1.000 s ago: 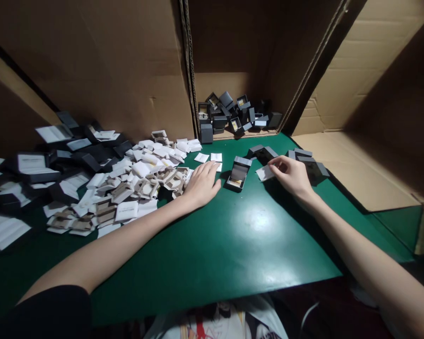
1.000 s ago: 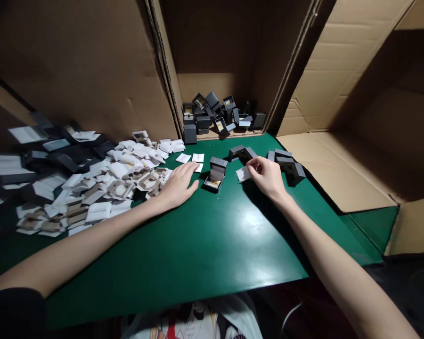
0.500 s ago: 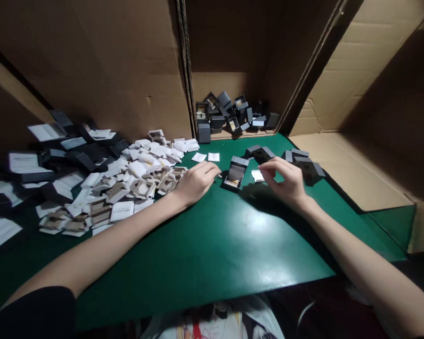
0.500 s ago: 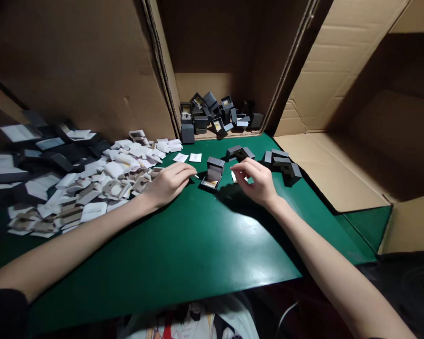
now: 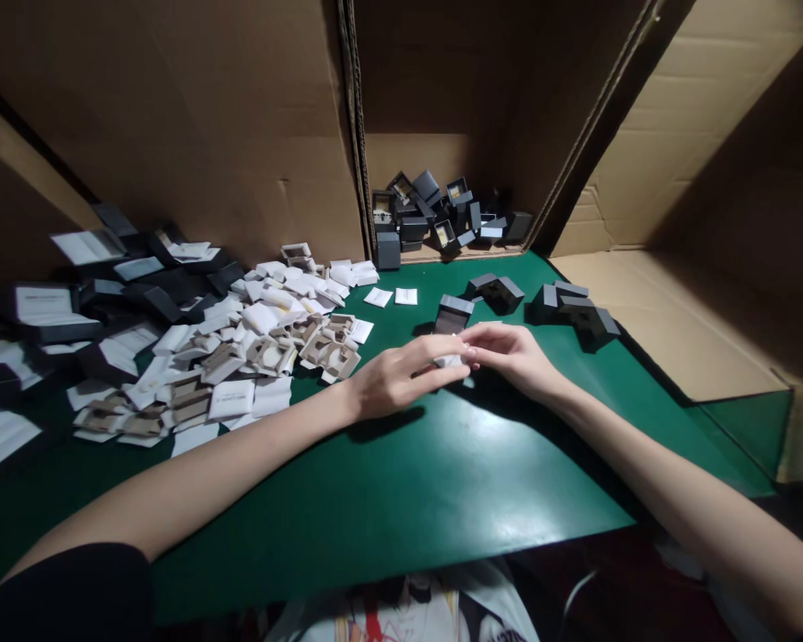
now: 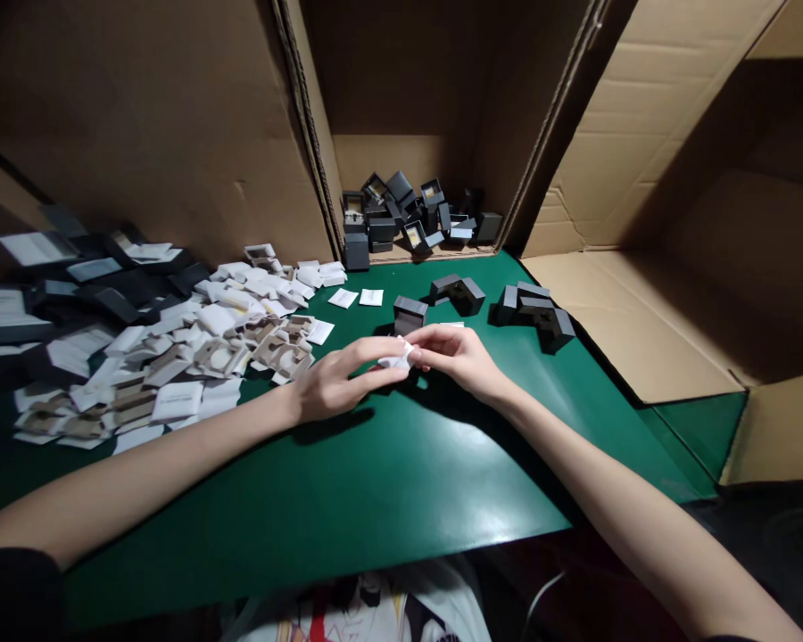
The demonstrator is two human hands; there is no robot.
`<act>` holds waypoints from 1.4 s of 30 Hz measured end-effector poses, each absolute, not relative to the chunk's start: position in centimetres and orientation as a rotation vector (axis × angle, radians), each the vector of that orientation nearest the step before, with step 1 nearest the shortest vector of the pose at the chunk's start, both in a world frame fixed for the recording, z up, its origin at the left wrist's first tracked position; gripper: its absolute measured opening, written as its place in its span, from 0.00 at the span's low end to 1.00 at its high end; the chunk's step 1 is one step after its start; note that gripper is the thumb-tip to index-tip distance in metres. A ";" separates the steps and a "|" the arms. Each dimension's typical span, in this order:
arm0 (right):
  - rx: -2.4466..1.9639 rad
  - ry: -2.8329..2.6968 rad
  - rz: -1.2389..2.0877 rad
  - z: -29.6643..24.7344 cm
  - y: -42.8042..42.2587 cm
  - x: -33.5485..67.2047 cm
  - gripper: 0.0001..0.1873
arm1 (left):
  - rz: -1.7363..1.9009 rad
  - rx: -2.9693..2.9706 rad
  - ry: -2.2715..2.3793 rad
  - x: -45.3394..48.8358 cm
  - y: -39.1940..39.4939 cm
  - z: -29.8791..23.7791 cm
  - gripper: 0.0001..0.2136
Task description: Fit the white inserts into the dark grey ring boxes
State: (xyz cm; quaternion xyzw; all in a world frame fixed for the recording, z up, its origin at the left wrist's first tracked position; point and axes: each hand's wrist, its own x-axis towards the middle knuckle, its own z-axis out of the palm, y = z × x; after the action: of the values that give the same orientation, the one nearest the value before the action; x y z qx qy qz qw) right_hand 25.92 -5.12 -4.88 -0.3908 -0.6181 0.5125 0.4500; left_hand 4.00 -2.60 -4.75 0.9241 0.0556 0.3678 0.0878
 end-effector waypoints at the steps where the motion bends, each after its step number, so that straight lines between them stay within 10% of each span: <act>1: -0.963 -1.475 1.268 -5.0 -5.0 26.1 0.13 | 1.151 2.789 0.227 4.0 -2.4 -5.0 0.17; 9: -0.884 -1.223 1.148 -5.2 -4.1 27.2 0.22 | 0.797 2.822 0.919 4.0 -1.3 -5.6 0.14; 42: -1.004 -1.850 0.189 -5.5 -5.1 25.9 0.01 | 0.711 2.157 0.537 4.3 -2.2 -4.4 0.06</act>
State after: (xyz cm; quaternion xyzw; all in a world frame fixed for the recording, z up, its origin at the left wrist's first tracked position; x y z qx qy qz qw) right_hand 25.93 -5.06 -5.48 -0.4139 -0.7621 0.0779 0.4918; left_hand 4.33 -2.21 -4.38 0.8500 0.2116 0.2800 0.3928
